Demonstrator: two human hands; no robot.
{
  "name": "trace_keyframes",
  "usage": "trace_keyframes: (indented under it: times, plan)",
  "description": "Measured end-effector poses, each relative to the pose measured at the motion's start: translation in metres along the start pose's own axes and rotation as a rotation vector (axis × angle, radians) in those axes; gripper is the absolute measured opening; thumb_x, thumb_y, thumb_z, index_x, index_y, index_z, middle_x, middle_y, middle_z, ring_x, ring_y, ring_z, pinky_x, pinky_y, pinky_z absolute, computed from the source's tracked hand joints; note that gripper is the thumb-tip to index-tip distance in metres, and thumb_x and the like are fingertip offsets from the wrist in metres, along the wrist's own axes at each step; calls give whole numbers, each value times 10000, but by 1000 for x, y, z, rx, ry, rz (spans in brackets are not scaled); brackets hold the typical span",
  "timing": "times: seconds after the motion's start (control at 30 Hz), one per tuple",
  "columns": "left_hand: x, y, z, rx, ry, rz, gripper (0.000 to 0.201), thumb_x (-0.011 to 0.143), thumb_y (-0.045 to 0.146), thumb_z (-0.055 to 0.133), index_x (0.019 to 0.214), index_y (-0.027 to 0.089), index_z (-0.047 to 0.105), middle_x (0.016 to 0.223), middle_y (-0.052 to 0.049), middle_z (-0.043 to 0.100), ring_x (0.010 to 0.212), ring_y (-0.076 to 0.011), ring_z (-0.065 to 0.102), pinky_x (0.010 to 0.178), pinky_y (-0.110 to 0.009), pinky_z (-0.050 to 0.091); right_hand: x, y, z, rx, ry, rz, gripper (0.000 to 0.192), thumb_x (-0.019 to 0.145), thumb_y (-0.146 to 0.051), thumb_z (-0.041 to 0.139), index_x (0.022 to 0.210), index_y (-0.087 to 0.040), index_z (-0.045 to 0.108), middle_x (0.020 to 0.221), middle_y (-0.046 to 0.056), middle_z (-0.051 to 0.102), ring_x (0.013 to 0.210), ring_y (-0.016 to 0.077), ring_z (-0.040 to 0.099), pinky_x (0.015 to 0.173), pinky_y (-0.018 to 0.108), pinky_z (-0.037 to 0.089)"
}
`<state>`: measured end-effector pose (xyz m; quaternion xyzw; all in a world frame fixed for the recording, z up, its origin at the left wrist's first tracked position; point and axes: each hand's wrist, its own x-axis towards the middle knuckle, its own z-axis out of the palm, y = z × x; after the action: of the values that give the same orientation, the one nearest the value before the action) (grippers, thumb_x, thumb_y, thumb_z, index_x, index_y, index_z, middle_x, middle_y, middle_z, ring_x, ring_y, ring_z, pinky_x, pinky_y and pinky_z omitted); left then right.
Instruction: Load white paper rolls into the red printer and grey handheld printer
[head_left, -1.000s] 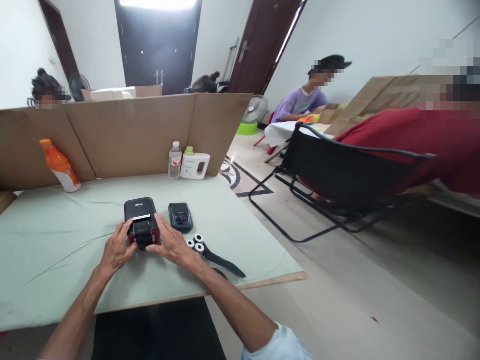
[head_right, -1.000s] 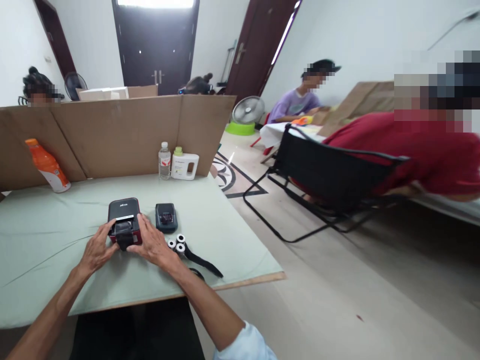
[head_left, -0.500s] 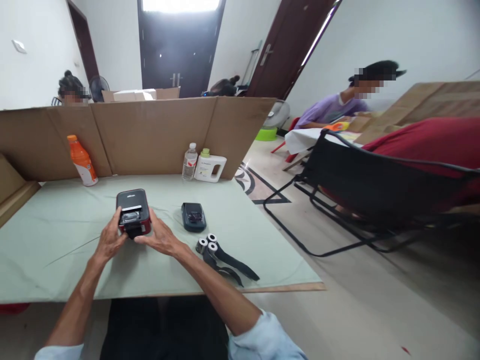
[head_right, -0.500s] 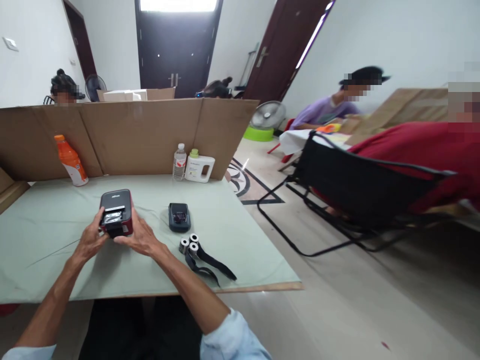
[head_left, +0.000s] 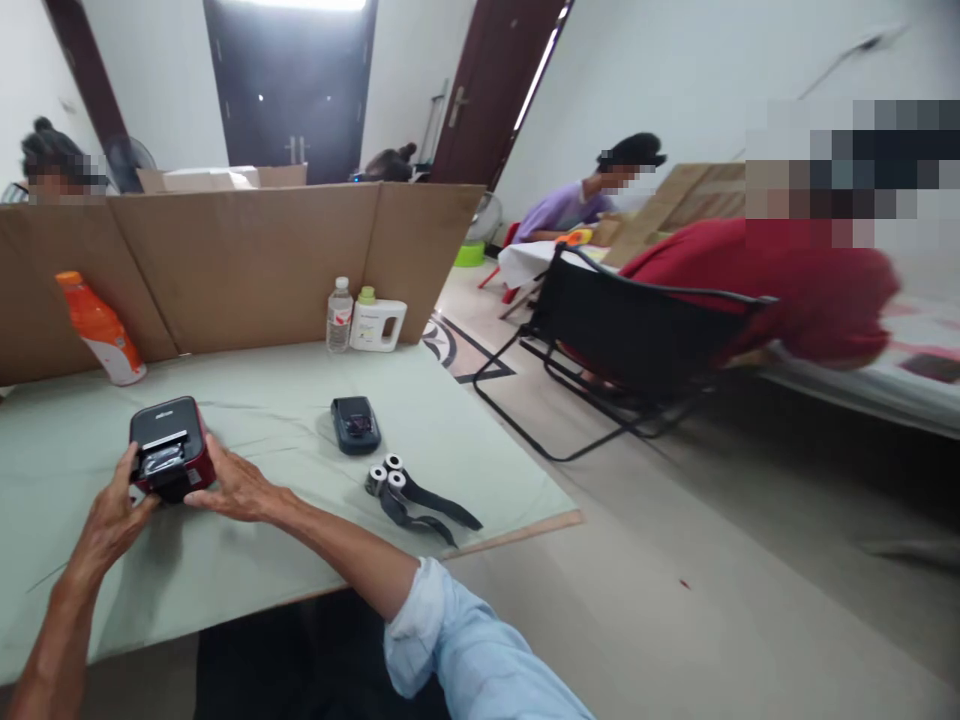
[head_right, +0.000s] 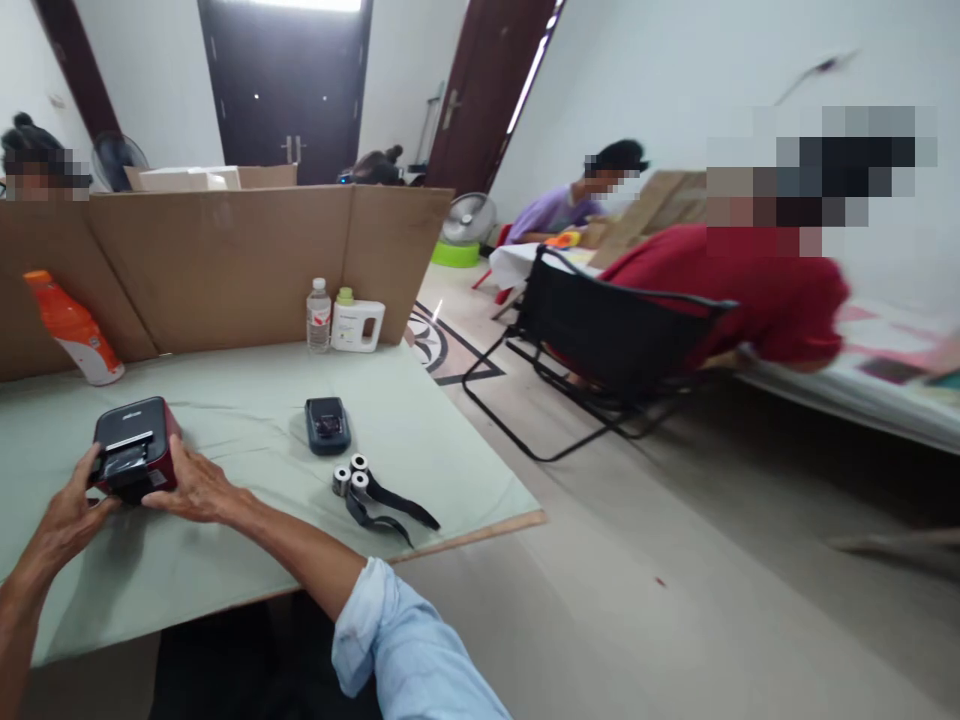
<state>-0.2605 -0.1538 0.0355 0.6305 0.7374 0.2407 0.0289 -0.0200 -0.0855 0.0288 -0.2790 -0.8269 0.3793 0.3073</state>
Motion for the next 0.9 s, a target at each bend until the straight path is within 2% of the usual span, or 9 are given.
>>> trace_keyframes:
  times: [0.07, 0.13, 0.23, 0.3, 0.43, 0.53, 0.6, 0.73, 0.9]
  plan:
    - [-6, 4, -1, 35, 98, 43, 830, 829, 413, 568, 1591, 131, 401, 1273, -168, 725, 731, -244, 683, 717, -404, 611, -21, 1, -6, -29, 1, -56, 811, 911, -478, 777, 1558, -195, 378, 1480, 174, 598, 1357, 343, 596, 1091, 483, 527]
    - [-16, 17, -2, 76, 282, 139, 722, 864, 330, 533, 1558, 141, 462, 1415, -187, 653, 984, -312, 714, 881, -486, 622, -48, 3, -18, -63, 91, -131, 743, 954, -448, 734, 1566, -195, 398, 1542, 181, 552, 1444, 326, 524, 1173, 489, 476]
    - [-31, 53, 1, 112, 537, 293, 574, 909, 233, 539, 1476, 154, 567, 1415, -171, 653, 1204, -358, 665, 1102, -581, 524, -89, 8, -46, -130, 301, -229, 586, 995, -356, 678, 1530, -211, 489, 1465, 157, 625, 1388, 279, 575, 1176, 451, 490]
    - [-38, 82, 10, 73, 566, 393, 483, 928, 194, 553, 1407, 174, 615, 1334, -149, 691, 1196, -341, 669, 1112, -563, 518, -112, 16, -72, -182, 455, -257, 459, 1007, -307, 648, 1452, -216, 585, 1355, 143, 690, 1293, 263, 634, 1123, 434, 533]
    - [-36, 125, 46, -13, 362, 567, 365, 972, 204, 534, 1318, 181, 645, 1223, -144, 722, 1144, -313, 683, 1071, -495, 543, -150, 41, -135, -221, 698, -153, 266, 1003, -257, 610, 1240, -220, 724, 1174, 114, 756, 1136, 250, 694, 1018, 428, 574]
    - [-26, 138, 81, -15, 148, 609, 381, 980, 255, 515, 1339, 204, 634, 1249, -132, 721, 1168, -316, 677, 1053, -488, 551, -172, 71, -178, -125, 784, 60, 222, 996, -314, 599, 1092, -201, 763, 1046, 94, 776, 981, 226, 719, 840, 359, 596]
    - [-16, 142, 103, -1, 28, 615, 438, 954, 269, 536, 1382, 213, 611, 1316, -130, 706, 1229, -322, 660, 1056, -482, 557, -182, 94, -199, -45, 809, 192, 250, 967, -373, 618, 1033, -191, 776, 1012, 92, 789, 940, 223, 723, 792, 336, 583]
    - [15, 156, 138, 2, -140, 623, 608, 905, 313, 597, 1496, 193, 522, 1483, -146, 631, 1369, -333, 599, 1143, -496, 513, -186, 140, -218, 105, 741, 366, 261, 872, -387, 641, 930, -176, 784, 893, 73, 790, 812, 207, 693, 733, 322, 561]
    - [60, 193, 165, -38, -322, 543, 767, 836, 343, 670, 1553, 173, 456, 1544, -159, 585, 1449, -348, 540, 1198, -490, 462, -171, 174, -220, 155, 592, 379, 275, 832, -385, 637, 921, -175, 790, 812, 34, 757, 746, 183, 652, 691, 296, 526]
